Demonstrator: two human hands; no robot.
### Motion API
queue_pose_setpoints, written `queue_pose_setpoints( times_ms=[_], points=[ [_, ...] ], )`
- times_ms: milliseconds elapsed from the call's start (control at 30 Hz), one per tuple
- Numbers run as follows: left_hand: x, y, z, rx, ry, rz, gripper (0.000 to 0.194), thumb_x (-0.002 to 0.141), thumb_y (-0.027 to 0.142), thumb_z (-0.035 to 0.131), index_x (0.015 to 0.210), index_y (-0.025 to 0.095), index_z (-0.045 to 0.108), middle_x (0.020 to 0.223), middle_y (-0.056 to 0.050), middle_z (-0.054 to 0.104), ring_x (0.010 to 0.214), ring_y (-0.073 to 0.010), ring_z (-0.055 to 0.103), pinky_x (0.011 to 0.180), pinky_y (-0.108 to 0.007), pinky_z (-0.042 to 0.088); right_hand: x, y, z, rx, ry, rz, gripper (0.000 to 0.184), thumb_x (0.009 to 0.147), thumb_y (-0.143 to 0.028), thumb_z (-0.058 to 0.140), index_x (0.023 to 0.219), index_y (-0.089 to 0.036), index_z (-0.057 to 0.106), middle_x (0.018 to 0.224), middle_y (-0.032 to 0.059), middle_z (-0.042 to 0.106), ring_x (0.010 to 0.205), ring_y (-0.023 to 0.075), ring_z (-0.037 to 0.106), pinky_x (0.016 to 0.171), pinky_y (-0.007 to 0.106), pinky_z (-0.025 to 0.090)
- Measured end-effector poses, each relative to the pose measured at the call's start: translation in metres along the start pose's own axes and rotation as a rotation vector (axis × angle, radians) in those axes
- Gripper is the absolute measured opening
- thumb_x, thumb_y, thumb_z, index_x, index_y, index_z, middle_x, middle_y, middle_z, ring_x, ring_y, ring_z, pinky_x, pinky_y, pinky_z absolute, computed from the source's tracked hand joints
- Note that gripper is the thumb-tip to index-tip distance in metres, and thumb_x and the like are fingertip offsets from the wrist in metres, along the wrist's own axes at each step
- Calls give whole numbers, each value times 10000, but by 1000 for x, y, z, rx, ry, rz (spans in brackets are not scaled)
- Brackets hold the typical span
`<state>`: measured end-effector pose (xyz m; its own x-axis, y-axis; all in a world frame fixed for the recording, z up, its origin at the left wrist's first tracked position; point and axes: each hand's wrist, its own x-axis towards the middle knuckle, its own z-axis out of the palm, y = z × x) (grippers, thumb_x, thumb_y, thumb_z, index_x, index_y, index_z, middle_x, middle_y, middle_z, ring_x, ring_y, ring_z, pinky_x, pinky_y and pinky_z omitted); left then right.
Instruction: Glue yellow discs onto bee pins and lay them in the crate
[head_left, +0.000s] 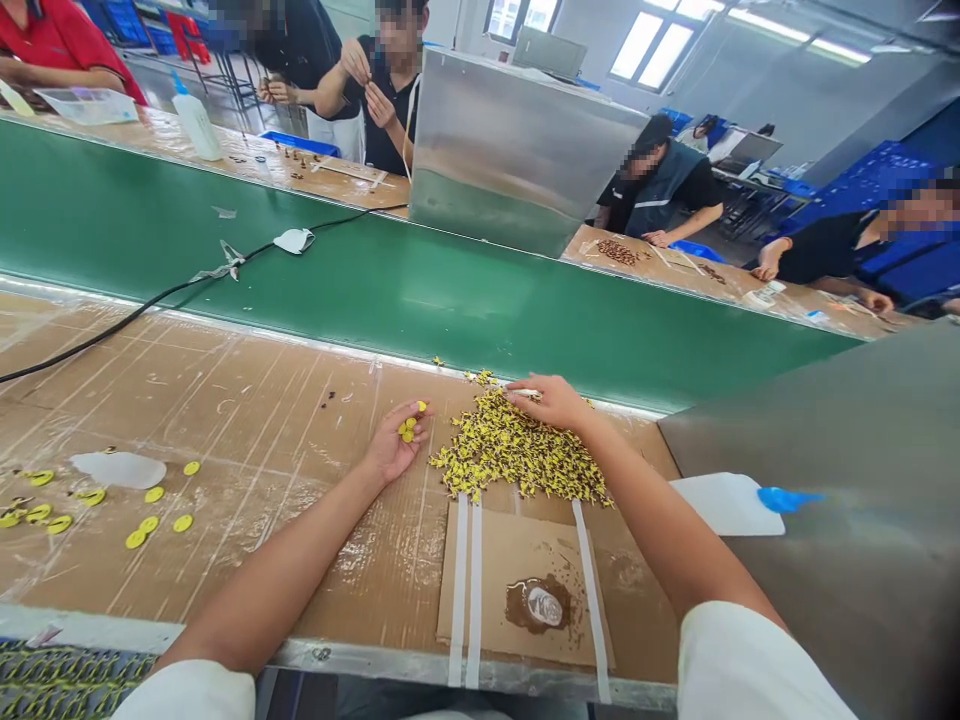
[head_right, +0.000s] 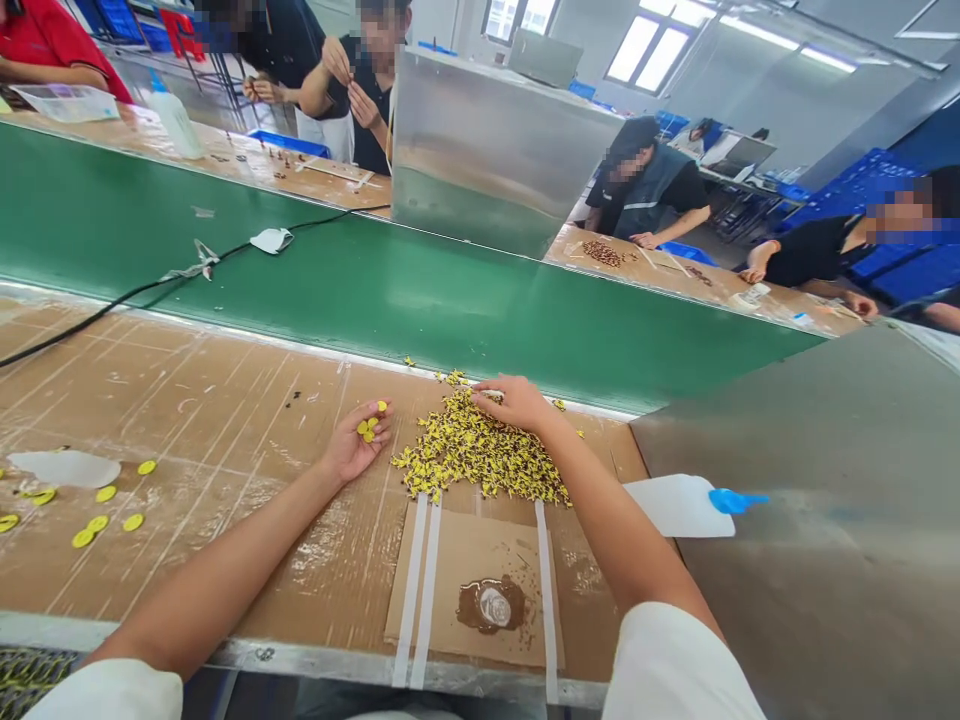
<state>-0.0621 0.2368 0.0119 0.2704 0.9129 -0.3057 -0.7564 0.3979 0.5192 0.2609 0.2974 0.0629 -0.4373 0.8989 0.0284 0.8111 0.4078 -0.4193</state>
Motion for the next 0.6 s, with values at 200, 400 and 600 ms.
queue_pose_setpoints(
  times_ms=[200, 400, 600],
  points=[
    [0, 0, -1, -2, 7, -1, 307, 694, 216, 827, 968, 107, 744, 822, -56, 712, 545, -24, 453, 469, -153, 345, 93, -28, 22, -66, -76, -215, 576, 1020, -552, 342, 1457, -234, 541, 1513, 64, 533, 1460, 256, 438, 1239, 492, 317],
    [-1, -1, -2, -10, -2, 0, 304, 702, 220, 820, 974, 104, 747, 825, -61, 715, 551, -25, 457, 466, -150, 332, 160, -63, 71, -161, -232, -360, 613, 982, -535, 470, 1476, -174, 516, 1607, 134, 386, 1498, 330, 365, 1236, 551, 287],
    [0, -2, -3, -7, 8, -6, 309, 695, 227, 827, 966, 101, 746, 825, -71, 721, 544, -31, 465, 464, -162, 334, 126, -37, 60, -198, -187, -355, 515, 1008, -508, 390, 1363, -222, 630, 1467, 110, 567, 1345, 291, 532, 1139, 477, 445]
  ],
)
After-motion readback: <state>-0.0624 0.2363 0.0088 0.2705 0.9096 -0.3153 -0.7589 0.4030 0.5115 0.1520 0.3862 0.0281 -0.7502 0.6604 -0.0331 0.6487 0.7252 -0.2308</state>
